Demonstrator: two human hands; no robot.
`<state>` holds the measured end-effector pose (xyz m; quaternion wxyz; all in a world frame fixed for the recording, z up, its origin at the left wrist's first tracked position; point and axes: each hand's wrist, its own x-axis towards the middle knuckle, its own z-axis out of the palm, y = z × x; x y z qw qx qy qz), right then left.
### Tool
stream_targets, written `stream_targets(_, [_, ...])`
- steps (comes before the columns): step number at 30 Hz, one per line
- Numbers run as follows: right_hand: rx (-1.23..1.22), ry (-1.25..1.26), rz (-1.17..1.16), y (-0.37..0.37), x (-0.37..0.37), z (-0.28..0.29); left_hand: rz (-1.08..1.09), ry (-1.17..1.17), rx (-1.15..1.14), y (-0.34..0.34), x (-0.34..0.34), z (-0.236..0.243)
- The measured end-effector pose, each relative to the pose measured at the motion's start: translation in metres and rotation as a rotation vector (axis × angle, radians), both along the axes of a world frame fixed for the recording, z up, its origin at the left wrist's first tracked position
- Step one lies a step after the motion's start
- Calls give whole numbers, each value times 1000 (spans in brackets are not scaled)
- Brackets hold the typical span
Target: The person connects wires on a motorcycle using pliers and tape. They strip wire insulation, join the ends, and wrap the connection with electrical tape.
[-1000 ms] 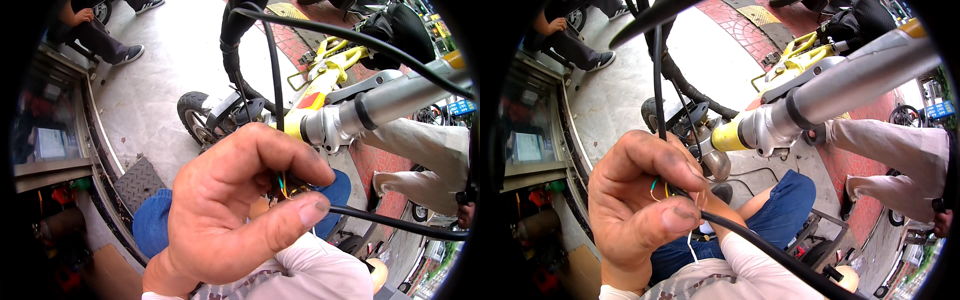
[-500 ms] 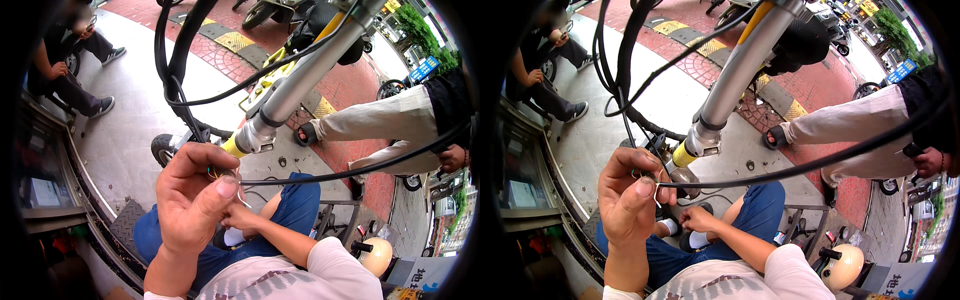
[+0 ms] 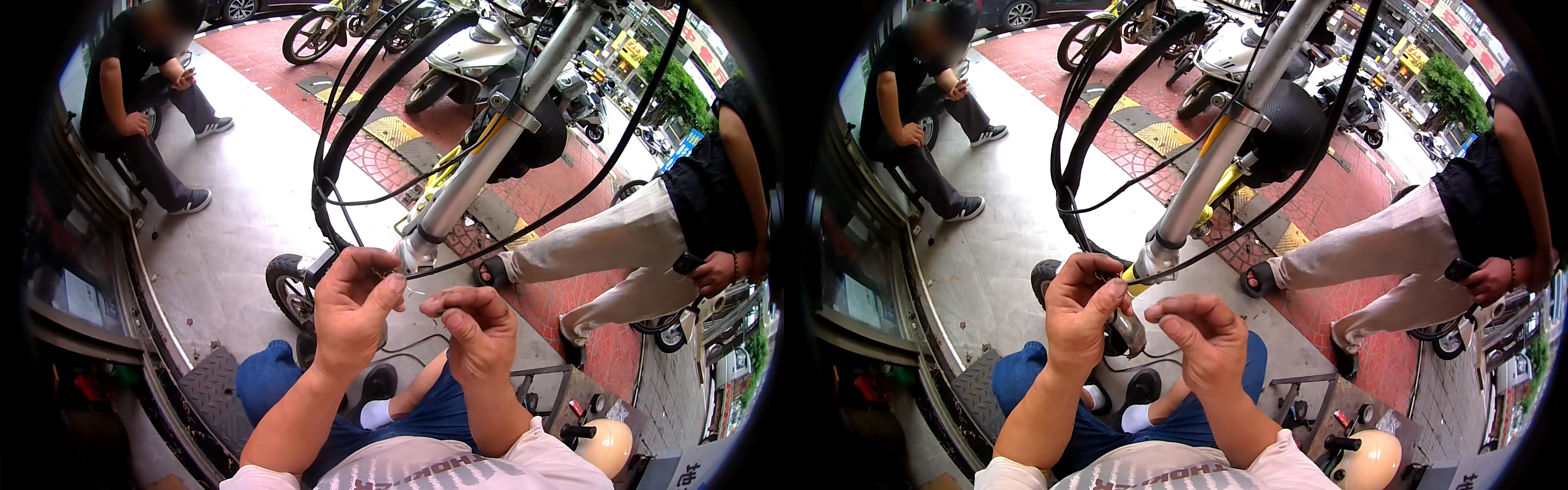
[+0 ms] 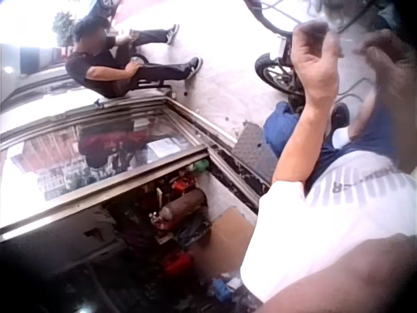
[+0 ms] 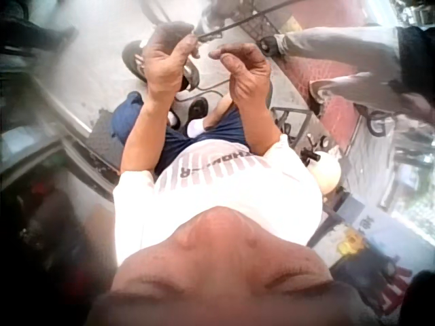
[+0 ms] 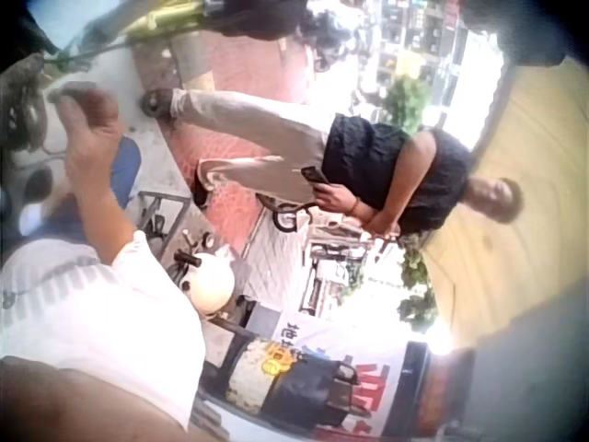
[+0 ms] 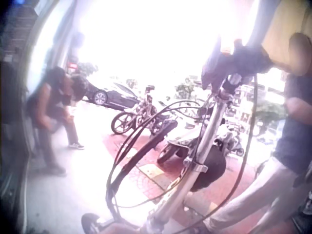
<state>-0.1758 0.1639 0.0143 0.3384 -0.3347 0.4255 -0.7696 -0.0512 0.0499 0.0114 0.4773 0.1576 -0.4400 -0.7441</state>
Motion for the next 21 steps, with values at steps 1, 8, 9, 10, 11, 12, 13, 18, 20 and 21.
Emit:
stream_targets(1, [-34, -8, 5, -5, -1, -5, 4, -3, -4, 1, 0, 1])
stream_targets(8, [-60, -303, 110, -19, 10, -1, 4, 14, 20, 4, 4, 3])
stream_targets(9, [-70, -293, 111, -19, 10, 0, 1, 20, 18, 3, 3, 3])
stream_targets(10, [-78, -289, 116, -20, 10, -1, 2, 22, 17, 3, 3, 2])
stream_targets(11, [-87, -284, 120, -21, 10, -3, 3, 23, 16, 3, 4, 0])
stream_targets(12, [-90, -276, 125, -22, 10, -4, 4, 20, 16, 3, 4, -2])
stream_targets(13, [-95, -264, 126, -22, 10, -4, 2, 20, 14, 3, 3, -2])
stream_targets(18, [-105, -194, 102, -22, 10, -3, -4, 10, 21, 3, 3, 0])
stream_targets(20, [-104, -176, 92, -22, 10, -4, 2, 10, 23, 3, 2, 0])
stream_targets(21, [-102, -179, 82, -22, 10, -4, 3, 13, 15, 3, 2, 0])
